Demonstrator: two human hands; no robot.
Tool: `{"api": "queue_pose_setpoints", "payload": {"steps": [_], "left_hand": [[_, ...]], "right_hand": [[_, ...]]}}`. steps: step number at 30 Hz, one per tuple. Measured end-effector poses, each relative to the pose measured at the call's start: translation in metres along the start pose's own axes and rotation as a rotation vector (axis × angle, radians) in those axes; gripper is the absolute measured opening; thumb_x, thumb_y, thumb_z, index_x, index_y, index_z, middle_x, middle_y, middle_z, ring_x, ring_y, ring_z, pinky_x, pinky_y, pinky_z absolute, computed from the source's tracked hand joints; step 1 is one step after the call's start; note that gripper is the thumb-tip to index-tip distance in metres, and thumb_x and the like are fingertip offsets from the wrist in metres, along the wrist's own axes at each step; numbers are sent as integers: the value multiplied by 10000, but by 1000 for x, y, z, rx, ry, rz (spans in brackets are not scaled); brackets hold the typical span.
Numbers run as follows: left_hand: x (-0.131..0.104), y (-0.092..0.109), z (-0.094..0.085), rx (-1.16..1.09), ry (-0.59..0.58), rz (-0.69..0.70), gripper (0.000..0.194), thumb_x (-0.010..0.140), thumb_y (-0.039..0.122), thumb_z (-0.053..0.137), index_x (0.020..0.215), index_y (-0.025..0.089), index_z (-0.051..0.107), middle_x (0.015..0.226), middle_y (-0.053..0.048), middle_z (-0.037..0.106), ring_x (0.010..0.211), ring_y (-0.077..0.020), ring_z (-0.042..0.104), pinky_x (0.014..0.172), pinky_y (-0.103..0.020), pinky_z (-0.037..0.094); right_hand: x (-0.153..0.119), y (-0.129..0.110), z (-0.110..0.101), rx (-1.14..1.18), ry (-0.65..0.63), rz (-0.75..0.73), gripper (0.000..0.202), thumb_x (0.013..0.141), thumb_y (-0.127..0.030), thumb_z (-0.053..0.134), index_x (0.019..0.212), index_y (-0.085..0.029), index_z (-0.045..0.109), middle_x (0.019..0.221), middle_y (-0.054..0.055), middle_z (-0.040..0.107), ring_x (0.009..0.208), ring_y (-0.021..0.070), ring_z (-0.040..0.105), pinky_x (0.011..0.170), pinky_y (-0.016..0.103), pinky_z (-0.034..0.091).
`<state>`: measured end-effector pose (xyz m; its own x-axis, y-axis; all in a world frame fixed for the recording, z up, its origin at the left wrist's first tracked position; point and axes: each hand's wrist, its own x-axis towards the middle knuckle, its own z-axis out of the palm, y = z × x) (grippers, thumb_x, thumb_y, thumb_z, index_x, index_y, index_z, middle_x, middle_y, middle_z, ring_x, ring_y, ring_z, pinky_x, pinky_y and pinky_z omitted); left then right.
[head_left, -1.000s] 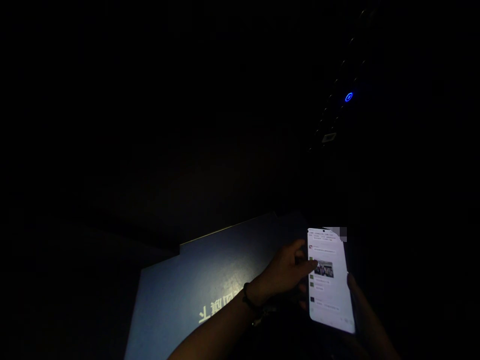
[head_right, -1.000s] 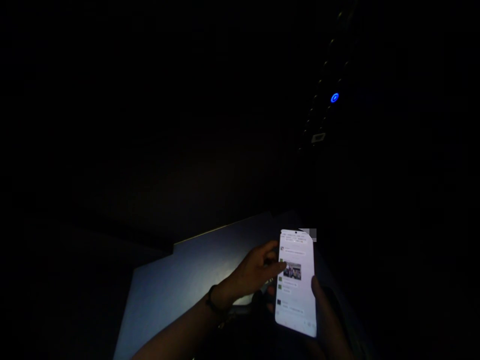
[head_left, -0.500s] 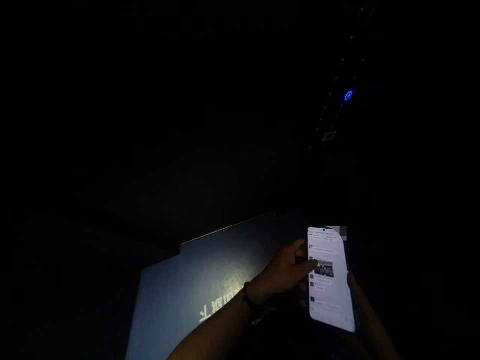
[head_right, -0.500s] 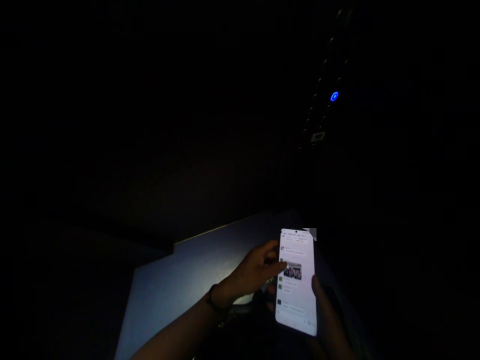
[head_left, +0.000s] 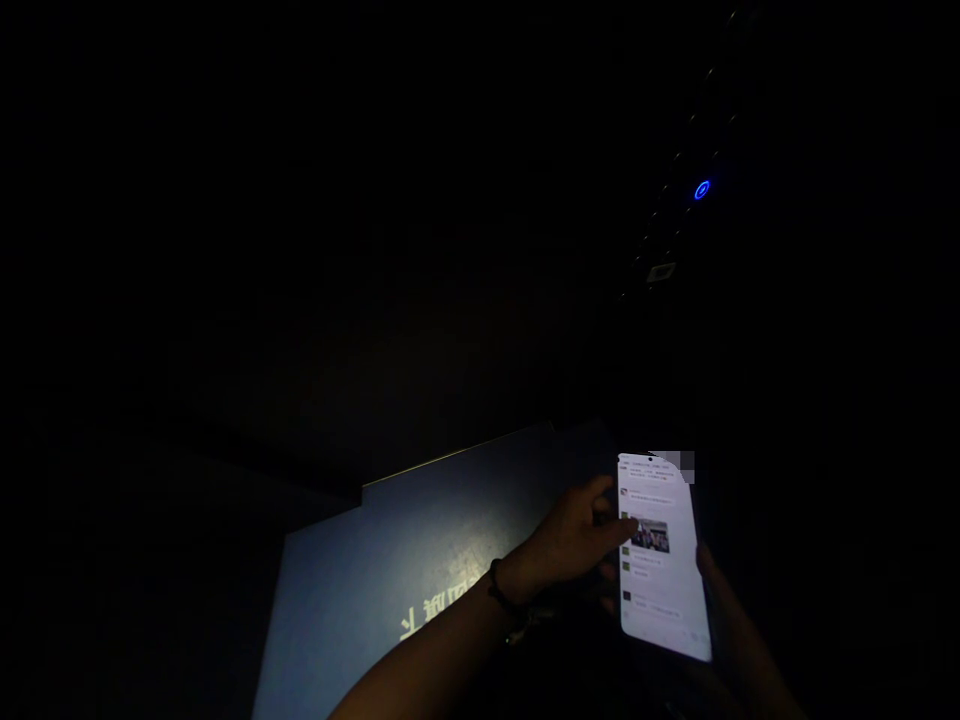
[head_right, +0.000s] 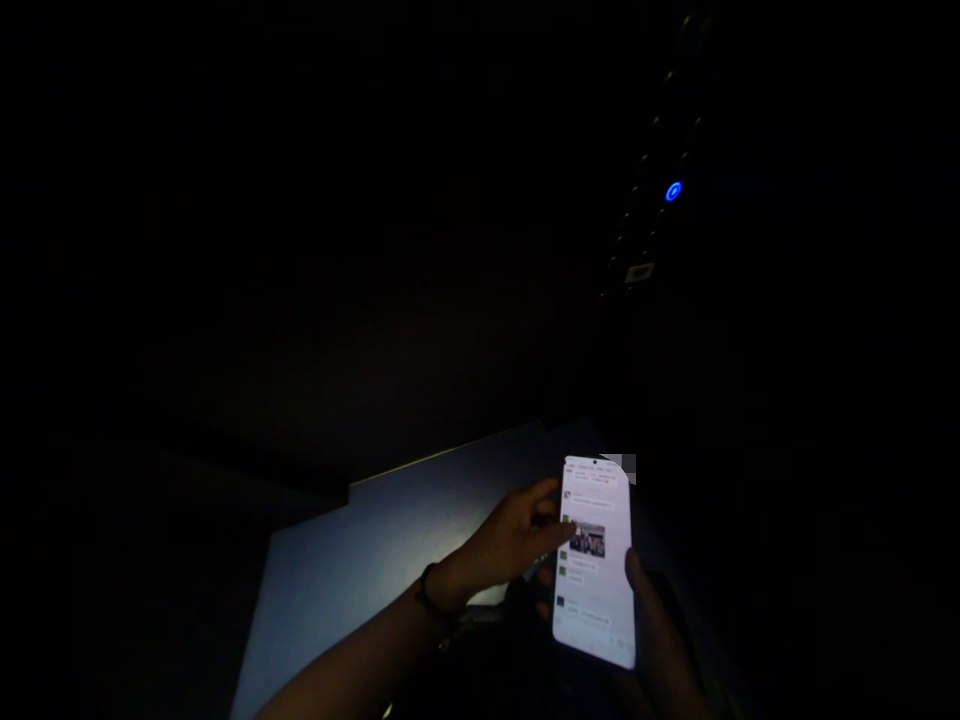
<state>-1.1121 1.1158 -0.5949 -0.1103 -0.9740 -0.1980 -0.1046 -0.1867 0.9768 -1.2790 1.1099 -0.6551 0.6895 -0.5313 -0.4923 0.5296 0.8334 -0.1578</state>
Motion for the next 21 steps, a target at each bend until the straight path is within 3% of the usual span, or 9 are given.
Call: {"api": "queue_pose_setpoints", "payload": {"steps": [6, 10, 13, 17, 21], "left_hand": [[0, 0, 0, 4, 16, -12, 404, 832, 273, 627, 1205, 137, 550, 1082, -159, 694, 938, -263, 683, 764, -361, 541], [2, -1, -2, -3, 23, 4, 413, 830, 277, 624, 1215, 147, 551, 1063, -144, 698, 910, -238, 682, 732, -316, 521], [4, -2, -4, 15, 64, -10, 458, 819, 279, 626, 1245, 141, 535, 929, -110, 707, 776, -193, 668, 648, -276, 483], [5, 0, -7, 30, 94, -21, 488, 820, 290, 612, 1270, 128, 516, 814, -61, 681, 651, -137, 608, 617, -259, 444], [9, 3, -9, 26, 122, -1, 465, 814, 301, 610, 1241, 132, 536, 841, -65, 682, 710, -156, 623, 662, -272, 451]], "right_hand": [[0, 0, 1, 0, 10, 10, 470, 663, -544, 788, 938, -166, 745, 993, 142, 723, 925, 306, 685, 789, 410, 572], [4, 1, -8, -21, 12, 5, 483, 701, -576, 743, 958, -166, 737, 993, 141, 725, 924, 304, 684, 807, 446, 563], [7, 0, -13, -38, 3, -2, 525, 718, -595, 718, 1006, -157, 723, 1050, 148, 710, 965, 314, 668, 852, 475, 537], [10, -4, -11, -69, -109, 9, 583, 696, -612, 729, 1055, -153, 700, 1101, 153, 693, 991, 330, 653, 897, 511, 495], [10, -9, -6, -110, -186, 30, 601, 661, -621, 754, 1036, -154, 706, 1094, 158, 694, 997, 351, 648, 951, 567, 441]]}}
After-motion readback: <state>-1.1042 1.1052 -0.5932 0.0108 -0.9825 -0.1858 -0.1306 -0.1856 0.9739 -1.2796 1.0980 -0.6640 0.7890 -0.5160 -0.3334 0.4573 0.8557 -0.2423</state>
